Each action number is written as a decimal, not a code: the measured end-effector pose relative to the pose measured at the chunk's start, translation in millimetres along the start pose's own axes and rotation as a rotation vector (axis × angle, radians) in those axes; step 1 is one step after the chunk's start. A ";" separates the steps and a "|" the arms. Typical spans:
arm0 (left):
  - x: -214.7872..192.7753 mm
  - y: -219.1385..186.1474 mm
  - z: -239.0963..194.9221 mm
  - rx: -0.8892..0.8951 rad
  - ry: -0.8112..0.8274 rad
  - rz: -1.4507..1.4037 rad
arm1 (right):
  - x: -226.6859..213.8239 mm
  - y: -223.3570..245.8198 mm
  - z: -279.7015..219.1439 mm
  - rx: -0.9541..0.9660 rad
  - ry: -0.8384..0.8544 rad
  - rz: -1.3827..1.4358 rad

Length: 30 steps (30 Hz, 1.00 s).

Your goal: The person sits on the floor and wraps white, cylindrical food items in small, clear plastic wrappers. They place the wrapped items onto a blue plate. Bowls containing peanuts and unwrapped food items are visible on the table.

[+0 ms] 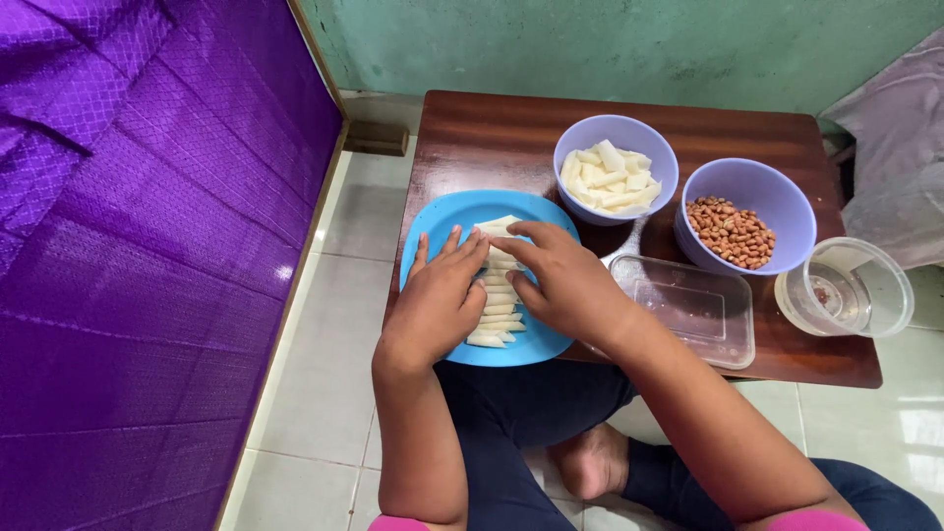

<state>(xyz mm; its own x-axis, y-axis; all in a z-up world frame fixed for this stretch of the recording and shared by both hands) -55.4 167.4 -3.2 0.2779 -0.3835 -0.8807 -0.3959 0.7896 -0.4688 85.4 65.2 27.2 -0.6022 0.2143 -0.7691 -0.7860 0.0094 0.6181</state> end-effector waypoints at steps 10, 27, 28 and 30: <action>-0.2 -1.0 -2.1 0.024 -0.021 0.011 | -2.5 5.3 -2.7 0.030 0.008 0.026; -8.1 -6.4 -8.2 -0.001 -0.009 0.004 | -4.9 12.1 -12.2 0.066 0.030 0.020; -6.5 -5.1 -8.0 -0.001 -0.009 0.003 | -4.7 10.7 -13.1 0.067 0.030 0.019; -2.7 -1.8 -8.2 -0.025 -0.006 -0.007 | -4.0 8.3 -15.7 0.058 0.024 0.023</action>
<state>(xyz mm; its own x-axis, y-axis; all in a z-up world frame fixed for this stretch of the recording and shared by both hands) -62.6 163.1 -0.5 0.2857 -0.3863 -0.8770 -0.4158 0.7746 -0.4766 79.1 49.1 32.9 -0.6236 0.1915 -0.7579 -0.7631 0.0617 0.6434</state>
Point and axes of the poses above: each hand's wrist, its own z-axis towards the middle knuckle, its own x-axis out of the palm, y = z × x, the point moved 3 cm from there along z, towards the middle knuckle, and after that the axes turned 13 degrees about z, right-handed, at the moved point
